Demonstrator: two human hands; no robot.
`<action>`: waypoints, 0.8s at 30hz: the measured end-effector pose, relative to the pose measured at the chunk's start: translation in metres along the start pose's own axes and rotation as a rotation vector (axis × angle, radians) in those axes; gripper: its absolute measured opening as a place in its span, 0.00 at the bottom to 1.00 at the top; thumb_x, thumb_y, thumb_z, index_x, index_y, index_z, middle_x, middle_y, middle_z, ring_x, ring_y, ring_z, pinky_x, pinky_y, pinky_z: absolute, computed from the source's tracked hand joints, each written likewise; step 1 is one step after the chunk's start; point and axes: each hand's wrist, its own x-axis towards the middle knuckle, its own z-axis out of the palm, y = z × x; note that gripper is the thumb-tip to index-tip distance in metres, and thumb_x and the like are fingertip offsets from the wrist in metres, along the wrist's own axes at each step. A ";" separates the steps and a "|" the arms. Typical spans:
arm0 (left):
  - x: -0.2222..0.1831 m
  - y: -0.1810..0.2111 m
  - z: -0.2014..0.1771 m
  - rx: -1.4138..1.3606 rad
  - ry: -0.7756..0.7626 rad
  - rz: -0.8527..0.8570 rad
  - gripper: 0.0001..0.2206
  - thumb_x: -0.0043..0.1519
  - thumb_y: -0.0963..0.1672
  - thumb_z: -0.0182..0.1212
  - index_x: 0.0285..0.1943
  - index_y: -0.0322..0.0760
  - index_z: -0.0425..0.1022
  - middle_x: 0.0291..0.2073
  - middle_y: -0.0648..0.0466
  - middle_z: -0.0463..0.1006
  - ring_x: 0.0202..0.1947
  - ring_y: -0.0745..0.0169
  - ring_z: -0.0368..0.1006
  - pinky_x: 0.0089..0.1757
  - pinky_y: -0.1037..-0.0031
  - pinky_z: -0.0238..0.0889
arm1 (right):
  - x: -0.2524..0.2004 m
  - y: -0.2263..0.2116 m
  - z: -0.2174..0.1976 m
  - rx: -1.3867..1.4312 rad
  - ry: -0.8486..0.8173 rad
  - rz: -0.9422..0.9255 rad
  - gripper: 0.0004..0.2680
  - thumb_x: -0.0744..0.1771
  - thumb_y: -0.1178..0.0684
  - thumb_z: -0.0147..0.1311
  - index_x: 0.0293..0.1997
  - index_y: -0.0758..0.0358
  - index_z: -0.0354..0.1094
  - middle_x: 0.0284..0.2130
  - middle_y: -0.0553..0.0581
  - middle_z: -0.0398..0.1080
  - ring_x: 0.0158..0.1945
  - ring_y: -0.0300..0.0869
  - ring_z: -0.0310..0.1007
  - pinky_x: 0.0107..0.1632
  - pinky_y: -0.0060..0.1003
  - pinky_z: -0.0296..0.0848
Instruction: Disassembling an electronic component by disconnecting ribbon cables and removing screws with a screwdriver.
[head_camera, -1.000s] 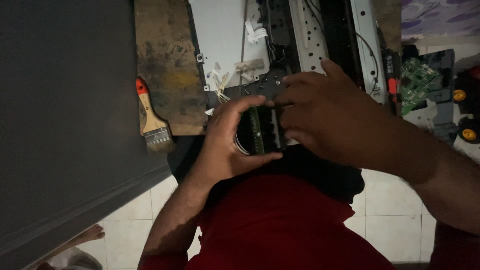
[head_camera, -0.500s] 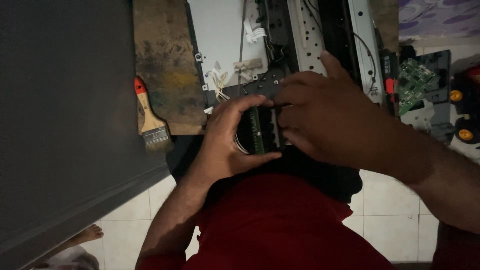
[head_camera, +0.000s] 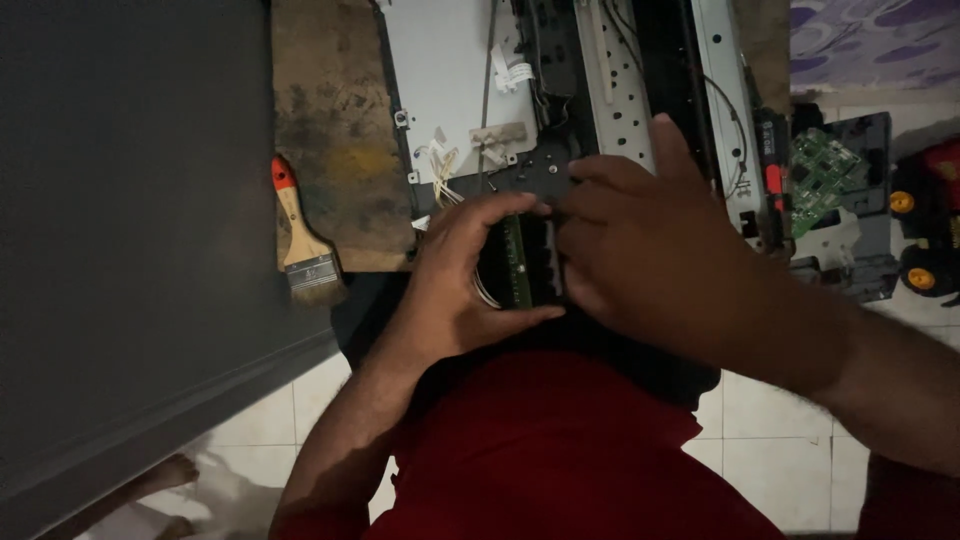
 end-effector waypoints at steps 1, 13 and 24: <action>0.000 -0.001 0.000 0.020 0.000 0.019 0.37 0.52 0.51 0.81 0.68 0.42 0.65 0.60 0.53 0.76 0.62 0.53 0.73 0.61 0.64 0.62 | 0.001 -0.002 -0.001 -0.019 0.021 0.002 0.09 0.61 0.46 0.60 0.40 0.52 0.79 0.44 0.50 0.77 0.62 0.54 0.70 0.64 0.77 0.55; -0.001 -0.003 0.000 0.010 0.010 -0.012 0.39 0.49 0.52 0.81 0.68 0.41 0.64 0.61 0.54 0.77 0.63 0.53 0.74 0.62 0.63 0.61 | 0.009 0.006 -0.004 0.194 -0.009 0.074 0.05 0.61 0.49 0.55 0.33 0.52 0.75 0.40 0.51 0.79 0.62 0.55 0.71 0.59 0.67 0.58; -0.001 -0.007 0.002 -0.048 0.017 0.078 0.38 0.53 0.51 0.81 0.70 0.43 0.61 0.60 0.54 0.77 0.63 0.54 0.75 0.62 0.60 0.64 | -0.035 0.028 -0.020 0.892 0.491 0.163 0.05 0.67 0.72 0.56 0.42 0.76 0.64 0.40 0.71 0.73 0.47 0.55 0.79 0.51 0.45 0.80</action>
